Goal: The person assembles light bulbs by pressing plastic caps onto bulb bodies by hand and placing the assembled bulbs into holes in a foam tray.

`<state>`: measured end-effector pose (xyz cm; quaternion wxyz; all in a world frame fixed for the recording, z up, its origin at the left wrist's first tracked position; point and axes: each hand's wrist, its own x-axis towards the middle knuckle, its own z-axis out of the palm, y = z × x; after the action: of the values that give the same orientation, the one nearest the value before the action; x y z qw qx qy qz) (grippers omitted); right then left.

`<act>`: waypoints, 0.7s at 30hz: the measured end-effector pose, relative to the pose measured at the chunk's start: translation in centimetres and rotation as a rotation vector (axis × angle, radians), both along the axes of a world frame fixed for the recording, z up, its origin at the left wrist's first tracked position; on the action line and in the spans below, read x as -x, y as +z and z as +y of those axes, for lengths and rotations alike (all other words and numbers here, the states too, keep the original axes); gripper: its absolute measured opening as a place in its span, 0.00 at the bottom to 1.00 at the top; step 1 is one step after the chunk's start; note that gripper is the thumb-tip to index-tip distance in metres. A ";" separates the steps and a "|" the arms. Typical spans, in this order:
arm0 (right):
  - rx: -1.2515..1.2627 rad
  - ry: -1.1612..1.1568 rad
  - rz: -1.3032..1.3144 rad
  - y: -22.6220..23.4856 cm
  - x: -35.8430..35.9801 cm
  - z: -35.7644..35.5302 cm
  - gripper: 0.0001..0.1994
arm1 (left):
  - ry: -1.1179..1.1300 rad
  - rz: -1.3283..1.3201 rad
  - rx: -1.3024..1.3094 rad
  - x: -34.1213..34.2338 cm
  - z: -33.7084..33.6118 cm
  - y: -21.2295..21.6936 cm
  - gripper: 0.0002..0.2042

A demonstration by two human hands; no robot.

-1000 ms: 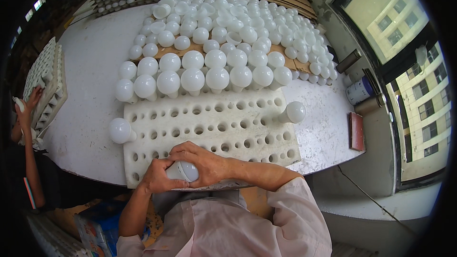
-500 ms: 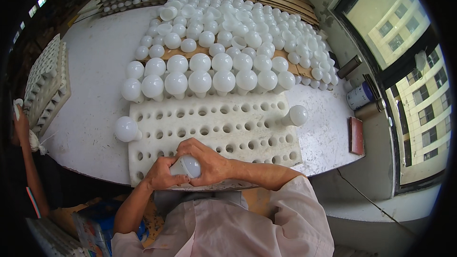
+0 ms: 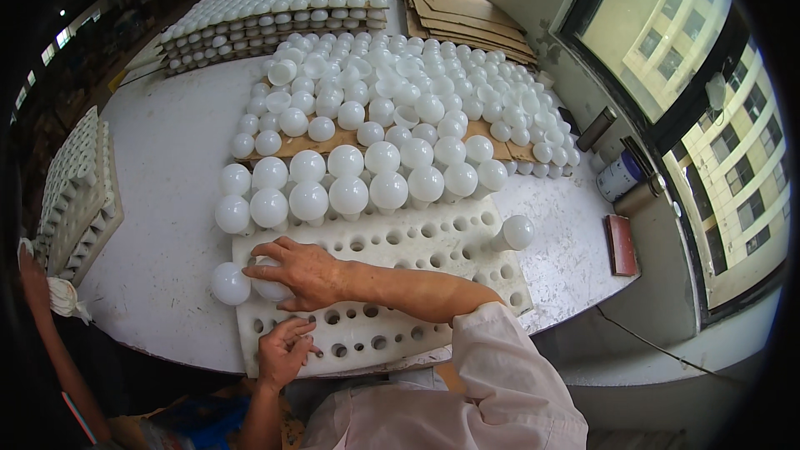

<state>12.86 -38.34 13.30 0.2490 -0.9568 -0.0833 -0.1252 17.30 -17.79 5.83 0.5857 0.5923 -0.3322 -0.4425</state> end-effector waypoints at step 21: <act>0.441 -1.033 0.363 0.4 -3.9 -35.9 0.16 | -0.096 -0.295 -0.088 -0.1 0.6 0.5 0.19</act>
<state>16.76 -74.26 13.74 -0.0387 -0.9087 0.4134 -0.0443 17.37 -17.20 6.35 0.4821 0.6594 -0.4230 -0.3922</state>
